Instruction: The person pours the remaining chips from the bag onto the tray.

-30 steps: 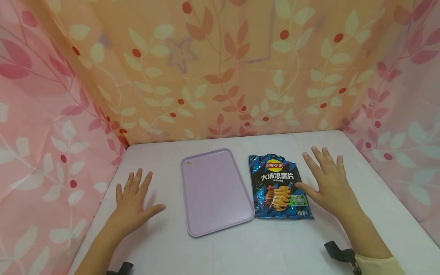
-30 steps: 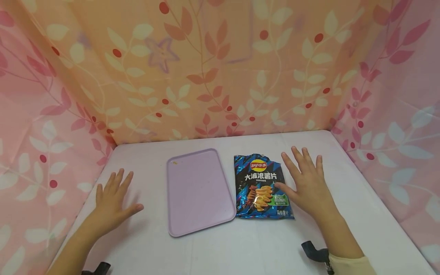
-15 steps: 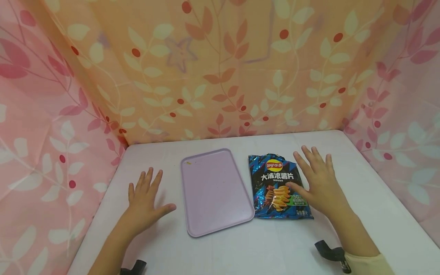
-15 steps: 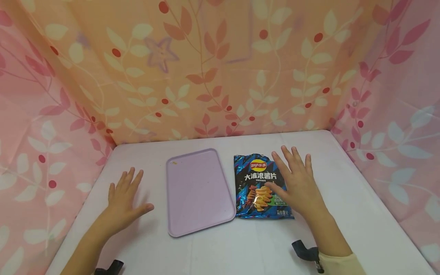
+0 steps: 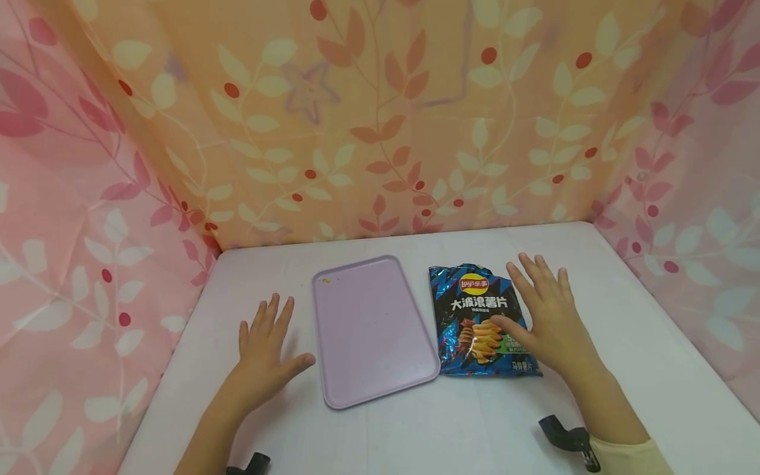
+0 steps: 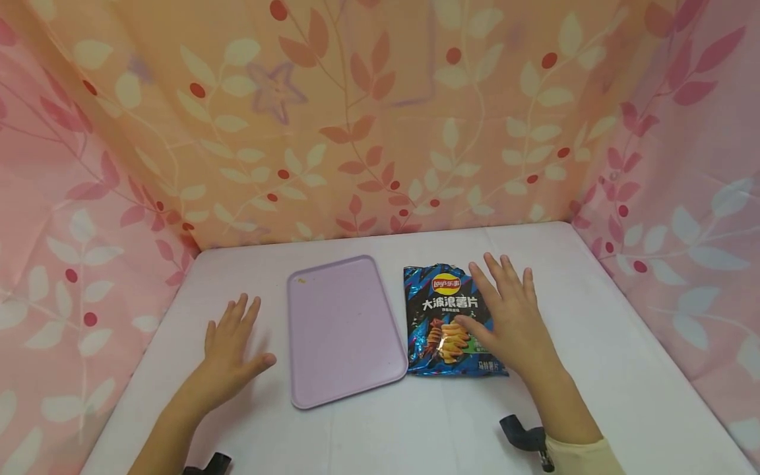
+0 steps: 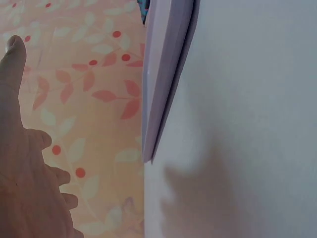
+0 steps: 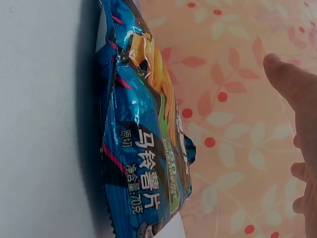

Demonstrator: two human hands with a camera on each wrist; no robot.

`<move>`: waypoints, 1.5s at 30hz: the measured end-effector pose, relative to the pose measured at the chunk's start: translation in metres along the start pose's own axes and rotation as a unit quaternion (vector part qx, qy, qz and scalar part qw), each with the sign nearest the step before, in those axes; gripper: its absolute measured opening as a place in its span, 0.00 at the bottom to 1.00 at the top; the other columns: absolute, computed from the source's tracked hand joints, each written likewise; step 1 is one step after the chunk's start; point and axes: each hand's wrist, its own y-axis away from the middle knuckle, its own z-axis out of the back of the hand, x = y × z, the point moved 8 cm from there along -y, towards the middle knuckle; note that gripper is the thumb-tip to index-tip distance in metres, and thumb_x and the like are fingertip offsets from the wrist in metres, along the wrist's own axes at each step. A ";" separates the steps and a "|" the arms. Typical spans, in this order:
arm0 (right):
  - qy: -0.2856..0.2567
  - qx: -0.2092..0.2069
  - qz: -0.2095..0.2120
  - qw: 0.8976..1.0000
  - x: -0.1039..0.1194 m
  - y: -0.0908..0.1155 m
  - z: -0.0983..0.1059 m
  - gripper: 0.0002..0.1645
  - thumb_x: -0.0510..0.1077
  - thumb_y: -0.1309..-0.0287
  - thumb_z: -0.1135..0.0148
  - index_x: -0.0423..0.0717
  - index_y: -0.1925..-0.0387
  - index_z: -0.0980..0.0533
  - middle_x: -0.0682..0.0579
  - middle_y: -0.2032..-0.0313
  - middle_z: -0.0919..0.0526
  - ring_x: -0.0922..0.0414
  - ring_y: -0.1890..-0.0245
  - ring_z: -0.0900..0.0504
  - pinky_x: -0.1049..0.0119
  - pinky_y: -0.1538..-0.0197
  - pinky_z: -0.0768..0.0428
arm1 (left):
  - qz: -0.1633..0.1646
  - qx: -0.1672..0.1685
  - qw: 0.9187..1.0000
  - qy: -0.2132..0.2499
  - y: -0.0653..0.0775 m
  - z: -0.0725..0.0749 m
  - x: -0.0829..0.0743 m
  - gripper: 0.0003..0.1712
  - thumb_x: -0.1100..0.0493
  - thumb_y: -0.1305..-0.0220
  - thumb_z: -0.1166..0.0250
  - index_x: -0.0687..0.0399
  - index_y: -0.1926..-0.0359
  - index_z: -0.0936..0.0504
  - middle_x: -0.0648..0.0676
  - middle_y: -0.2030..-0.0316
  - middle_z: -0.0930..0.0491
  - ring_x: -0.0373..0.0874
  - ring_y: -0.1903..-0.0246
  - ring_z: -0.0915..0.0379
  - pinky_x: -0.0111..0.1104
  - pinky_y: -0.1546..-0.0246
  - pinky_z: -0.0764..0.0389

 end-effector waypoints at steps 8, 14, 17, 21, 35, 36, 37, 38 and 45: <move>0.001 0.005 0.003 1.000 -0.001 0.006 -0.004 0.62 0.64 0.59 0.27 0.55 0.25 0.47 0.45 0.26 0.48 0.41 0.26 0.53 0.39 0.26 0.66 | -0.003 0.026 0.999 0.046 0.004 -0.018 -0.001 0.57 0.37 0.42 0.36 0.38 0.23 0.63 0.53 0.23 0.68 0.57 0.25 0.76 0.65 0.33 0.72; -0.005 0.009 0.008 1.000 0.002 0.008 -0.011 0.61 0.64 0.58 0.27 0.56 0.26 0.46 0.45 0.26 0.47 0.42 0.25 0.53 0.40 0.26 0.65 | -0.004 0.032 0.996 0.080 0.003 -0.026 0.005 0.54 0.34 0.39 0.42 0.40 0.23 0.62 0.57 0.23 0.64 0.61 0.25 0.71 0.70 0.36 0.64; -0.009 0.018 0.013 1.000 0.005 0.009 -0.015 0.60 0.65 0.57 0.28 0.57 0.26 0.47 0.45 0.26 0.47 0.42 0.25 0.53 0.40 0.26 0.66 | 0.001 0.039 0.994 0.105 0.005 -0.031 0.012 0.52 0.33 0.36 0.46 0.43 0.23 0.62 0.59 0.24 0.62 0.64 0.26 0.68 0.71 0.37 0.61; -0.012 0.031 0.019 0.999 0.007 0.011 -0.021 0.61 0.65 0.56 0.29 0.56 0.25 0.48 0.45 0.25 0.48 0.42 0.25 0.54 0.41 0.26 0.65 | 0.006 0.047 0.990 0.134 0.007 -0.036 0.018 0.51 0.34 0.36 0.45 0.41 0.23 0.63 0.57 0.23 0.63 0.65 0.26 0.68 0.70 0.36 0.62; -0.032 0.052 0.013 0.998 0.007 0.017 -0.026 0.61 0.65 0.56 0.29 0.58 0.25 0.49 0.47 0.25 0.48 0.42 0.25 0.52 0.42 0.25 0.65 | 0.006 0.095 0.981 0.169 0.008 -0.057 0.012 0.66 0.39 0.51 0.28 0.40 0.23 0.65 0.57 0.23 0.64 0.62 0.26 0.71 0.65 0.32 0.66; -0.033 0.053 0.013 0.998 0.007 0.017 -0.027 0.61 0.65 0.56 0.28 0.58 0.25 0.49 0.47 0.25 0.49 0.42 0.25 0.52 0.42 0.25 0.64 | 0.009 0.101 0.980 0.171 0.009 -0.058 0.012 0.66 0.39 0.51 0.28 0.39 0.23 0.65 0.56 0.23 0.65 0.63 0.26 0.72 0.66 0.33 0.66; -0.035 0.053 0.016 0.998 0.008 0.018 -0.028 0.61 0.65 0.56 0.28 0.57 0.25 0.48 0.48 0.25 0.49 0.42 0.26 0.52 0.42 0.25 0.64 | 0.013 0.105 0.979 0.173 0.010 -0.059 0.012 0.67 0.39 0.51 0.28 0.38 0.24 0.66 0.56 0.23 0.65 0.64 0.26 0.73 0.66 0.33 0.66; -0.037 0.055 0.019 0.998 0.010 0.018 -0.029 0.61 0.65 0.56 0.28 0.57 0.25 0.48 0.48 0.25 0.49 0.42 0.26 0.51 0.42 0.25 0.64 | 0.017 0.109 0.979 0.173 0.010 -0.061 0.013 0.67 0.39 0.51 0.28 0.37 0.24 0.67 0.56 0.23 0.66 0.65 0.26 0.74 0.67 0.33 0.65; -0.034 0.071 0.046 0.996 0.018 0.021 -0.044 0.59 0.71 0.56 0.32 0.56 0.26 0.44 0.50 0.25 0.50 0.40 0.26 0.50 0.40 0.26 0.63 | 0.043 0.128 0.978 0.158 0.017 -0.068 0.017 0.71 0.32 0.57 0.28 0.34 0.24 0.68 0.55 0.23 0.67 0.67 0.27 0.78 0.70 0.36 0.62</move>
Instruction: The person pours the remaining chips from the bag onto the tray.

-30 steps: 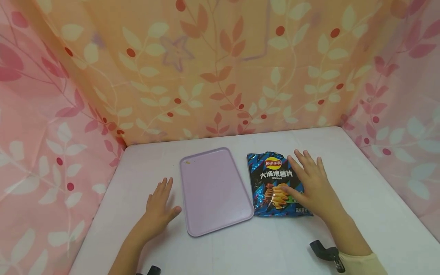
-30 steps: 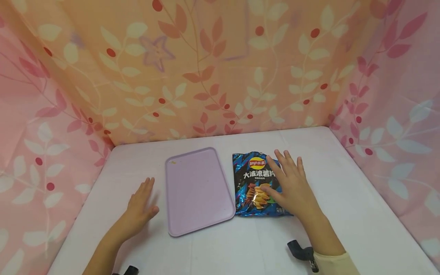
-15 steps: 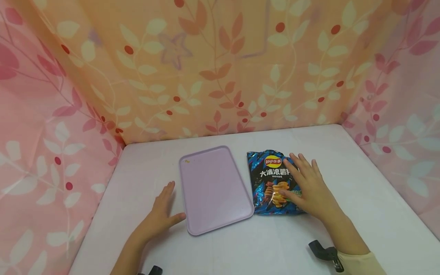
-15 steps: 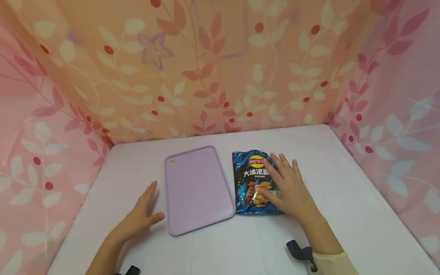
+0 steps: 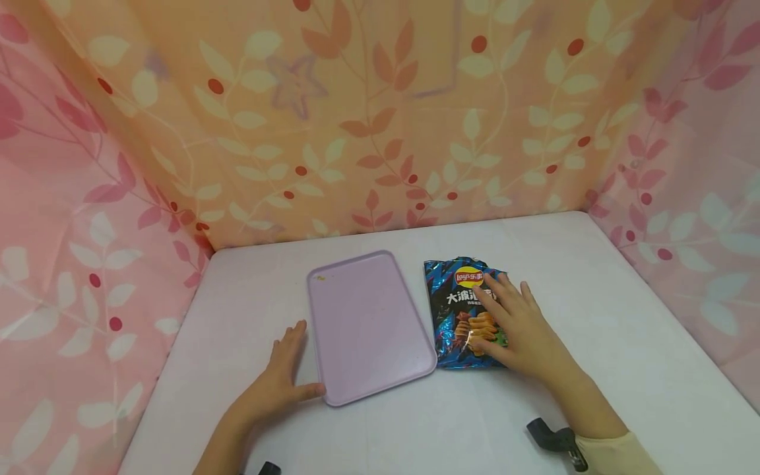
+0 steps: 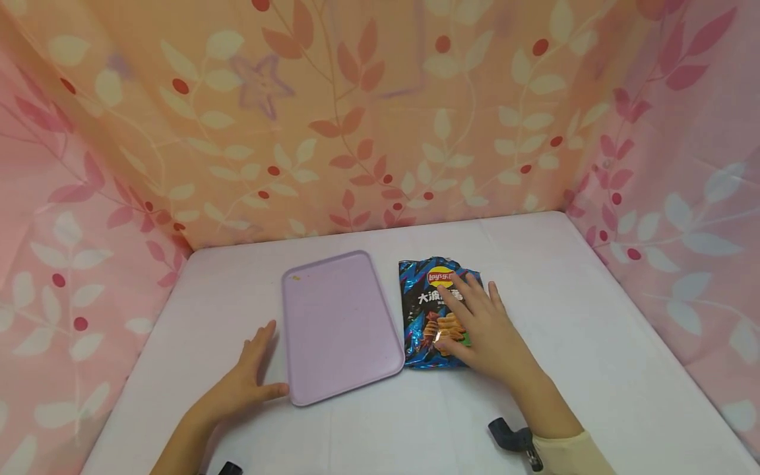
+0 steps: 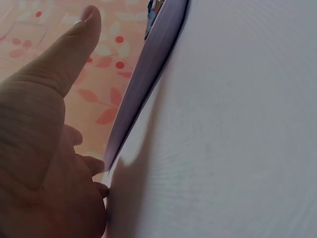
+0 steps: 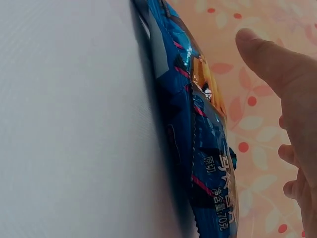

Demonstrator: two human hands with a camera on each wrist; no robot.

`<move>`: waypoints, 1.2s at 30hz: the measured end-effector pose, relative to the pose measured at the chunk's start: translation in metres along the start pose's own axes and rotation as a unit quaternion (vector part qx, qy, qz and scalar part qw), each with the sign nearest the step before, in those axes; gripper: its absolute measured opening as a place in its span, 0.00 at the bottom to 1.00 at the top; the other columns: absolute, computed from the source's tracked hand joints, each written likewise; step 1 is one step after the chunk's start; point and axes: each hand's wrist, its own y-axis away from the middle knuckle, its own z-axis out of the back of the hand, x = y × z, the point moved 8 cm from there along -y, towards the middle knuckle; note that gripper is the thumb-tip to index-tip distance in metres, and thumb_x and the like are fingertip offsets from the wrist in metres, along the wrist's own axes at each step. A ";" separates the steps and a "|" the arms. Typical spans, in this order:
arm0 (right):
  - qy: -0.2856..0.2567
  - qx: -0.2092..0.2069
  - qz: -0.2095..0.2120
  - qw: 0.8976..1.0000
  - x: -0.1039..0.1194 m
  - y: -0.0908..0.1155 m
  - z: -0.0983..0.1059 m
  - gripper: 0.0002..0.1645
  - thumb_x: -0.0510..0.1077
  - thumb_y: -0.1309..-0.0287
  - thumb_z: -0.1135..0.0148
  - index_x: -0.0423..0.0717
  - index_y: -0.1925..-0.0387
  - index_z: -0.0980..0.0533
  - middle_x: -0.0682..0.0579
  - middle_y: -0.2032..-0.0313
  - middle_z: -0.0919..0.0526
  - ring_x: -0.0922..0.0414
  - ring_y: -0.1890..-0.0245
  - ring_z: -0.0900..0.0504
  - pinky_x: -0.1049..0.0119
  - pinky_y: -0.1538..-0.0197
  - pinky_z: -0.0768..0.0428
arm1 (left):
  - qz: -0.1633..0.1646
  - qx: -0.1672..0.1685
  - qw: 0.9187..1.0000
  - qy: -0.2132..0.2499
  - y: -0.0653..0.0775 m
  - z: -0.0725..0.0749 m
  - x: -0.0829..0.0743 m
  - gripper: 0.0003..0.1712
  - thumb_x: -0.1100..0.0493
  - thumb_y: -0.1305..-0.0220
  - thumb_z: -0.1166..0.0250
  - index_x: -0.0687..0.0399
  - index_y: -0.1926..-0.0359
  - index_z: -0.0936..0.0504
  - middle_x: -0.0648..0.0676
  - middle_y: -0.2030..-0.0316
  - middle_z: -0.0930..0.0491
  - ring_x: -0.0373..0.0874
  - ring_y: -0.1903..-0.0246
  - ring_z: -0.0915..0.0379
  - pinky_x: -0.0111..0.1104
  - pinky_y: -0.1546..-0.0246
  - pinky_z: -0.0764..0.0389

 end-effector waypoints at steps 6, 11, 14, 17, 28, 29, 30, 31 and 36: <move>0.006 0.034 -0.001 0.999 0.003 0.002 -0.011 0.63 0.79 0.61 0.37 0.59 0.26 0.46 0.49 0.24 0.52 0.41 0.25 0.53 0.41 0.26 0.64 | -0.006 0.007 1.000 -0.013 0.001 -0.005 0.001 0.73 0.30 0.59 0.29 0.39 0.24 0.67 0.58 0.24 0.67 0.69 0.28 0.77 0.70 0.35 0.59; 0.005 0.065 0.007 0.998 0.006 0.005 -0.023 0.68 0.82 0.66 0.37 0.61 0.26 0.47 0.47 0.25 0.48 0.40 0.26 0.53 0.41 0.26 0.63 | -0.015 0.010 1.000 -0.018 -0.001 -0.011 -0.002 0.77 0.28 0.65 0.28 0.42 0.23 0.66 0.58 0.23 0.66 0.64 0.26 0.76 0.65 0.32 0.60; 0.010 0.080 0.009 0.997 0.007 0.007 -0.029 0.69 0.83 0.68 0.37 0.63 0.25 0.49 0.47 0.26 0.47 0.40 0.26 0.52 0.40 0.26 0.60 | -0.024 0.011 0.999 -0.029 -0.002 -0.015 -0.004 0.80 0.26 0.69 0.27 0.45 0.23 0.66 0.54 0.23 0.65 0.57 0.25 0.76 0.59 0.29 0.63; 0.012 0.088 0.013 0.996 0.009 0.010 -0.032 0.70 0.84 0.70 0.38 0.64 0.25 0.49 0.47 0.26 0.47 0.39 0.26 0.51 0.38 0.27 0.58 | -0.036 0.007 0.998 -0.043 -0.004 -0.018 -0.005 0.83 0.25 0.73 0.26 0.48 0.23 0.65 0.51 0.23 0.64 0.51 0.24 0.75 0.48 0.26 0.68; 0.021 0.134 0.016 0.991 0.010 0.017 -0.045 0.66 0.84 0.67 0.40 0.67 0.26 0.49 0.50 0.24 0.51 0.41 0.25 0.55 0.37 0.28 0.55 | -0.054 0.015 0.996 -0.072 -0.007 -0.022 -0.006 0.84 0.24 0.74 0.27 0.56 0.24 0.62 0.52 0.23 0.65 0.52 0.24 0.75 0.42 0.26 0.75; 0.022 0.137 0.016 0.990 0.010 0.018 -0.046 0.65 0.83 0.65 0.40 0.67 0.26 0.49 0.50 0.24 0.52 0.41 0.25 0.55 0.37 0.28 0.55 | -0.051 0.016 0.996 -0.072 -0.007 -0.023 -0.005 0.84 0.24 0.74 0.27 0.55 0.24 0.62 0.51 0.23 0.66 0.51 0.24 0.76 0.41 0.26 0.75; 0.022 0.138 0.016 0.990 0.011 0.018 -0.047 0.64 0.82 0.63 0.39 0.66 0.26 0.49 0.50 0.24 0.52 0.41 0.25 0.55 0.36 0.28 0.54 | -0.050 0.017 0.996 -0.073 -0.008 -0.023 -0.004 0.84 0.23 0.74 0.27 0.55 0.24 0.62 0.51 0.23 0.66 0.51 0.24 0.76 0.41 0.26 0.76; 0.023 0.139 0.017 0.990 0.011 0.018 -0.048 0.63 0.81 0.61 0.39 0.66 0.26 0.49 0.50 0.24 0.52 0.42 0.25 0.55 0.36 0.28 0.54 | -0.051 0.018 0.996 -0.073 -0.008 -0.023 -0.004 0.83 0.24 0.74 0.28 0.55 0.24 0.62 0.51 0.23 0.66 0.51 0.24 0.76 0.40 0.26 0.76; 0.028 0.138 0.019 0.990 0.011 0.018 -0.053 0.54 0.68 0.53 0.35 0.65 0.26 0.46 0.51 0.24 0.52 0.42 0.25 0.53 0.34 0.29 0.52 | -0.068 0.012 0.995 -0.077 -0.008 -0.022 -0.004 0.82 0.24 0.72 0.28 0.56 0.24 0.61 0.55 0.23 0.64 0.55 0.25 0.74 0.37 0.27 0.78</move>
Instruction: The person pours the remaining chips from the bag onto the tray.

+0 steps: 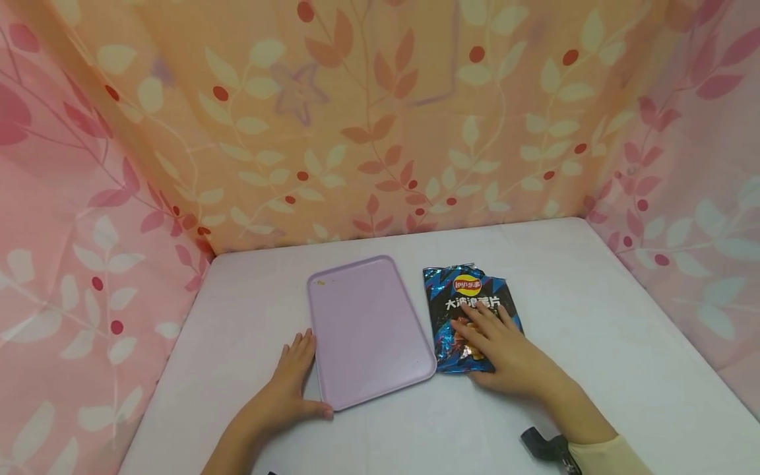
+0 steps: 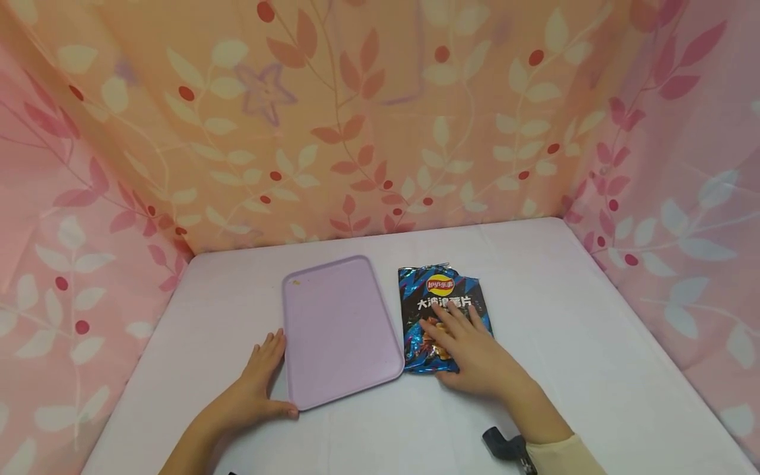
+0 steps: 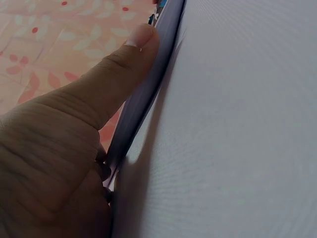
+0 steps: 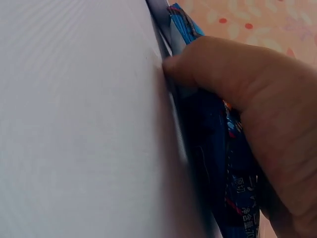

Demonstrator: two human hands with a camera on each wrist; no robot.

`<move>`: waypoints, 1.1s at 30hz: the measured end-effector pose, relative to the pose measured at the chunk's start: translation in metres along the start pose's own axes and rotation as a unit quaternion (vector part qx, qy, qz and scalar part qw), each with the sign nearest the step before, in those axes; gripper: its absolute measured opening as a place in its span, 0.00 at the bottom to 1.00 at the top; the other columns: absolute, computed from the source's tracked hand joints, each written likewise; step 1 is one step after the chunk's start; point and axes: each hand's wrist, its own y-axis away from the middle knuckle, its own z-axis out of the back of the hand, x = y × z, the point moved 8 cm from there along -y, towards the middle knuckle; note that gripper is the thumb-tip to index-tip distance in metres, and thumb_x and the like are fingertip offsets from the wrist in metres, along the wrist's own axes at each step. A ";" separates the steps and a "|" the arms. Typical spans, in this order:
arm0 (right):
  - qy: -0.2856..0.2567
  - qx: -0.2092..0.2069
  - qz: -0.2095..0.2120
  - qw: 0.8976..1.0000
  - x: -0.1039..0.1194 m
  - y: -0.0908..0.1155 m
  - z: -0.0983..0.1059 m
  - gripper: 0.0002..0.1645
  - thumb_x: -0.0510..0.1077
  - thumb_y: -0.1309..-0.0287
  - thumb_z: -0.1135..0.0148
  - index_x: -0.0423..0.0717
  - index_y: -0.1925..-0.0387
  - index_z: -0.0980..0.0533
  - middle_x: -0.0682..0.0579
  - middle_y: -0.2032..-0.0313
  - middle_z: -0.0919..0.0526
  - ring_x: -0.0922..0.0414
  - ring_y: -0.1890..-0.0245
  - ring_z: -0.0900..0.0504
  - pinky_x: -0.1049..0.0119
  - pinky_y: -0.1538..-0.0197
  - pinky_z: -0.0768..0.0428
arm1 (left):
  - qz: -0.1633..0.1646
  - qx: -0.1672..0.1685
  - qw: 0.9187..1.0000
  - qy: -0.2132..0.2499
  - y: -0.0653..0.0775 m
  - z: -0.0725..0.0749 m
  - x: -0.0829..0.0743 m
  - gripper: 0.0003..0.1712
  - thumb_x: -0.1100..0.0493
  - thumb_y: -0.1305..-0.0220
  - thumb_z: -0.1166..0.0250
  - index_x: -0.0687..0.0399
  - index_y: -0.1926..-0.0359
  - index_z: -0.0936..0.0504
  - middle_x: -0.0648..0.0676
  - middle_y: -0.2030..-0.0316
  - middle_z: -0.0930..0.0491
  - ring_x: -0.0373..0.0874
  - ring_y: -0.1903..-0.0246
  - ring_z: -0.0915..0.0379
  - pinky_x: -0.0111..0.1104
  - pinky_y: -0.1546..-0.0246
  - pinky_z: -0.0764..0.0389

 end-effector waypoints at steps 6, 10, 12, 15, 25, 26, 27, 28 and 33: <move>-0.010 0.019 0.007 1.000 0.005 -0.002 -0.011 0.49 0.53 0.54 0.38 0.64 0.28 0.41 0.50 0.24 0.50 0.43 0.25 0.51 0.33 0.30 0.52 | 0.003 0.002 1.000 0.001 0.000 -0.002 0.001 0.82 0.26 0.73 0.27 0.56 0.24 0.61 0.55 0.23 0.63 0.55 0.25 0.74 0.39 0.26 0.77; -0.012 0.032 0.002 0.999 0.008 -0.003 -0.014 0.47 0.50 0.54 0.39 0.65 0.28 0.41 0.51 0.25 0.48 0.44 0.26 0.49 0.33 0.30 0.50 | 0.001 -0.002 1.000 0.001 0.000 -0.002 0.001 0.82 0.26 0.74 0.27 0.57 0.24 0.59 0.55 0.23 0.62 0.55 0.25 0.73 0.35 0.27 0.78; -0.010 0.038 -0.002 0.999 0.008 -0.003 -0.015 0.47 0.49 0.53 0.38 0.65 0.29 0.40 0.52 0.26 0.46 0.44 0.26 0.47 0.33 0.30 0.49 | 0.001 -0.003 1.000 0.001 -0.001 -0.002 0.002 0.82 0.26 0.74 0.27 0.57 0.24 0.59 0.55 0.23 0.62 0.55 0.25 0.72 0.32 0.28 0.79; -0.007 0.044 -0.008 0.999 0.007 -0.002 -0.015 0.46 0.46 0.53 0.37 0.66 0.29 0.39 0.52 0.26 0.43 0.45 0.27 0.45 0.34 0.30 0.49 | 0.008 0.005 1.000 0.001 -0.001 -0.005 0.003 0.82 0.25 0.74 0.27 0.56 0.24 0.60 0.54 0.23 0.63 0.55 0.25 0.73 0.27 0.29 0.82; 0.017 0.052 -0.066 0.996 0.003 0.005 -0.007 0.36 0.43 0.44 0.37 0.63 0.33 0.33 0.52 0.30 0.35 0.41 0.30 0.40 0.31 0.34 0.42 | 0.011 0.022 1.000 0.007 -0.004 -0.009 0.003 0.82 0.26 0.73 0.27 0.56 0.24 0.62 0.54 0.23 0.65 0.56 0.25 0.75 0.31 0.29 0.83; 0.020 0.051 -0.065 0.996 0.003 0.004 -0.007 0.35 0.44 0.42 0.38 0.63 0.33 0.33 0.52 0.30 0.35 0.42 0.30 0.39 0.32 0.34 0.41 | 0.012 0.022 1.000 0.006 -0.005 -0.009 0.004 0.82 0.26 0.72 0.27 0.56 0.24 0.62 0.55 0.23 0.65 0.56 0.25 0.75 0.31 0.29 0.83; 0.024 0.049 -0.063 0.996 0.002 0.002 -0.008 0.34 0.43 0.40 0.39 0.63 0.33 0.33 0.53 0.30 0.35 0.42 0.30 0.39 0.32 0.34 0.41 | 0.013 0.022 1.000 0.005 -0.005 -0.009 0.004 0.82 0.26 0.72 0.28 0.56 0.24 0.62 0.54 0.23 0.65 0.56 0.25 0.75 0.30 0.29 0.83; 0.032 0.048 -0.060 0.997 0.002 0.001 -0.009 0.33 0.43 0.39 0.40 0.63 0.33 0.33 0.53 0.30 0.34 0.42 0.30 0.39 0.32 0.34 0.41 | 0.016 0.023 1.000 0.006 -0.006 -0.009 0.005 0.81 0.26 0.72 0.28 0.55 0.24 0.61 0.54 0.23 0.65 0.55 0.25 0.75 0.29 0.30 0.83; 0.048 0.028 -0.042 0.998 0.000 -0.004 -0.011 0.30 0.42 0.36 0.44 0.62 0.33 0.32 0.53 0.31 0.32 0.42 0.31 0.36 0.34 0.36 0.36 | 0.018 0.011 1.000 0.009 -0.005 -0.008 0.006 0.80 0.26 0.72 0.28 0.56 0.24 0.59 0.55 0.23 0.63 0.57 0.25 0.73 0.19 0.35 0.86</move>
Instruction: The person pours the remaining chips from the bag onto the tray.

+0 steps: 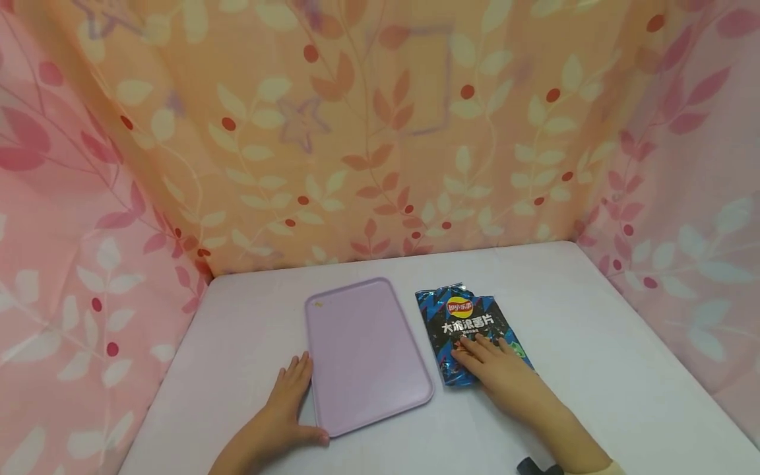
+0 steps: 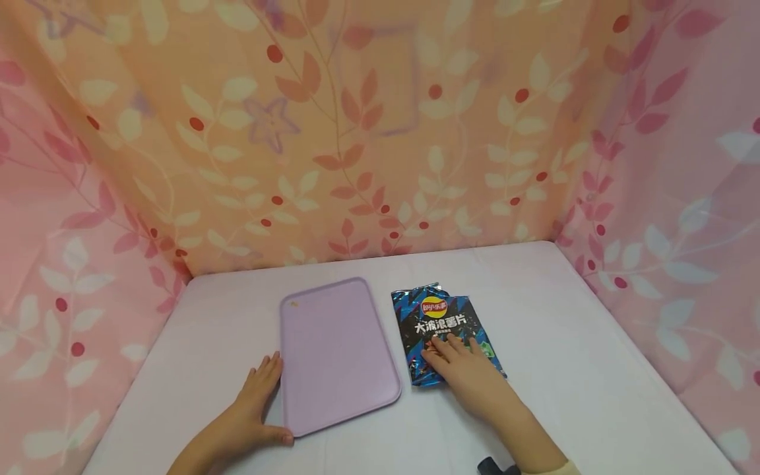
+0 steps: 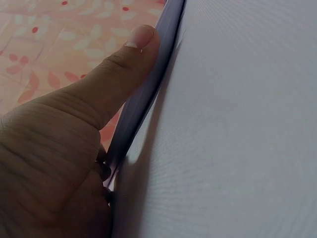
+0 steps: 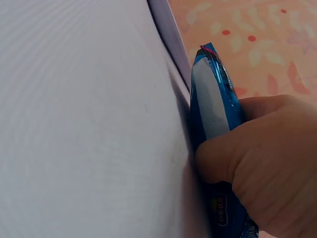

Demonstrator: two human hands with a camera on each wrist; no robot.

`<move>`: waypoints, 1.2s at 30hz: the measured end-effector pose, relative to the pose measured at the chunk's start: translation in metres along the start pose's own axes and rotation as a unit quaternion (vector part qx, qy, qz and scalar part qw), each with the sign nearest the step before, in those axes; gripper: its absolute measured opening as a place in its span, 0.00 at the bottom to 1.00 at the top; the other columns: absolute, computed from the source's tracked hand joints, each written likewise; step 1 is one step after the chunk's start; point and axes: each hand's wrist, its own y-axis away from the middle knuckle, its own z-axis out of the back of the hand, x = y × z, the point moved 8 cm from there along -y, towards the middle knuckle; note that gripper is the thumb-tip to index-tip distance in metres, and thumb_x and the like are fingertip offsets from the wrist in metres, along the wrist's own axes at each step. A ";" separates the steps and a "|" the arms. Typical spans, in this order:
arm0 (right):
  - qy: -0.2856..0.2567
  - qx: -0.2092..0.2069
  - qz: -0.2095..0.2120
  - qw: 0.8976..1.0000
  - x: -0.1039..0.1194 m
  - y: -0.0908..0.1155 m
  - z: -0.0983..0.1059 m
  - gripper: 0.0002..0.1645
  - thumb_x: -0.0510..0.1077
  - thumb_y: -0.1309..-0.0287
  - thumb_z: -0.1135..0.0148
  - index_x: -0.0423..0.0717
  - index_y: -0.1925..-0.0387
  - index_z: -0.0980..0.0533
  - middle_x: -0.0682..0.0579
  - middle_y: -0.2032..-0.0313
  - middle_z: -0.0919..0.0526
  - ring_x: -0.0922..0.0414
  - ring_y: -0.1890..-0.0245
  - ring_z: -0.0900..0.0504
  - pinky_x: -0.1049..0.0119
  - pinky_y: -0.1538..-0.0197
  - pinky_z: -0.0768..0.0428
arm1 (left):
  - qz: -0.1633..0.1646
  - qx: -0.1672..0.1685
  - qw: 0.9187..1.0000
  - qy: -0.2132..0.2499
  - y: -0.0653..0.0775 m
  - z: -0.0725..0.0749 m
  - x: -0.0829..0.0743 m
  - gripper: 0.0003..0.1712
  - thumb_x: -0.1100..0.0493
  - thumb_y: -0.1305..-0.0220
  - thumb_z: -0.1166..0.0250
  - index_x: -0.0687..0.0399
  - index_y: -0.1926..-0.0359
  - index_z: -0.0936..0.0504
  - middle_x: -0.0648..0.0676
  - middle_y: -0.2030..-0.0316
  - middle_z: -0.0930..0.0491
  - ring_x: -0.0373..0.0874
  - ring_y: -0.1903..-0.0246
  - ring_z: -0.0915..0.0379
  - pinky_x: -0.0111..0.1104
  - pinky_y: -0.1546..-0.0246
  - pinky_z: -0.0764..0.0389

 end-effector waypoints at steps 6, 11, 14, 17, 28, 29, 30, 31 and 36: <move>-0.003 -0.036 0.013 0.999 -0.002 -0.002 0.001 0.33 0.38 0.39 0.40 0.62 0.34 0.31 0.53 0.34 0.29 0.43 0.34 0.32 0.36 0.38 0.32 | 0.016 0.002 1.000 -0.010 0.003 -0.001 0.003 0.79 0.24 0.71 0.29 0.54 0.24 0.59 0.52 0.23 0.63 0.54 0.25 0.73 0.16 0.36 0.86; 0.000 -0.058 0.017 0.998 -0.005 -0.004 0.003 0.34 0.36 0.42 0.39 0.62 0.36 0.29 0.52 0.35 0.27 0.43 0.36 0.29 0.39 0.39 0.29 | 0.030 0.018 0.999 -0.020 0.001 -0.002 0.006 0.79 0.23 0.70 0.31 0.51 0.24 0.60 0.49 0.23 0.65 0.50 0.24 0.75 0.15 0.38 0.88; -0.001 -0.082 0.025 0.996 -0.005 -0.005 0.008 0.34 0.35 0.45 0.37 0.59 0.37 0.27 0.51 0.37 0.26 0.43 0.38 0.27 0.39 0.41 0.27 | 0.025 0.017 0.999 -0.024 -0.001 0.000 0.005 0.79 0.23 0.70 0.30 0.52 0.24 0.60 0.50 0.23 0.65 0.51 0.24 0.75 0.17 0.37 0.87; 0.000 -0.103 0.035 0.994 -0.005 -0.007 0.013 0.33 0.34 0.46 0.37 0.58 0.38 0.27 0.50 0.37 0.25 0.43 0.39 0.26 0.40 0.41 0.26 | 0.014 0.010 1.000 -0.025 -0.001 0.002 0.004 0.79 0.23 0.70 0.30 0.54 0.24 0.60 0.52 0.23 0.64 0.53 0.24 0.74 0.18 0.36 0.87; 0.003 -0.151 0.079 0.985 -0.002 -0.008 0.020 0.31 0.37 0.45 0.40 0.55 0.38 0.27 0.49 0.39 0.24 0.44 0.39 0.25 0.42 0.42 0.25 | -0.007 -0.008 1.000 -0.025 0.002 0.004 0.002 0.79 0.24 0.69 0.30 0.58 0.24 0.59 0.56 0.23 0.63 0.57 0.25 0.71 0.18 0.35 0.86; 0.003 -0.157 0.082 0.984 -0.001 -0.007 0.021 0.31 0.37 0.45 0.40 0.55 0.38 0.27 0.49 0.39 0.24 0.44 0.40 0.25 0.42 0.43 0.24 | -0.008 -0.008 1.000 -0.023 0.002 0.003 0.002 0.79 0.24 0.69 0.30 0.58 0.24 0.59 0.56 0.23 0.62 0.58 0.25 0.71 0.18 0.35 0.86; 0.002 -0.163 0.085 0.983 0.000 -0.006 0.022 0.31 0.38 0.46 0.41 0.55 0.38 0.26 0.49 0.39 0.23 0.44 0.40 0.25 0.41 0.43 0.24 | -0.005 -0.006 1.000 -0.023 0.002 0.003 0.002 0.80 0.24 0.70 0.30 0.58 0.24 0.59 0.55 0.23 0.63 0.57 0.25 0.71 0.18 0.35 0.86; 0.002 -0.168 0.088 0.982 0.001 -0.005 0.023 0.31 0.38 0.46 0.41 0.55 0.38 0.26 0.48 0.39 0.23 0.44 0.40 0.24 0.41 0.43 0.24 | -0.005 -0.005 1.000 -0.021 0.002 0.002 0.002 0.79 0.24 0.70 0.30 0.58 0.24 0.59 0.56 0.23 0.63 0.57 0.25 0.71 0.18 0.35 0.86; 0.007 -0.198 0.105 0.974 0.006 0.001 0.028 0.26 0.42 0.38 0.49 0.55 0.38 0.26 0.48 0.40 0.22 0.43 0.41 0.23 0.40 0.45 0.24 | -0.008 0.001 1.000 -0.025 0.003 -0.003 0.002 0.80 0.23 0.70 0.31 0.59 0.24 0.58 0.57 0.24 0.62 0.58 0.25 0.70 0.17 0.37 0.87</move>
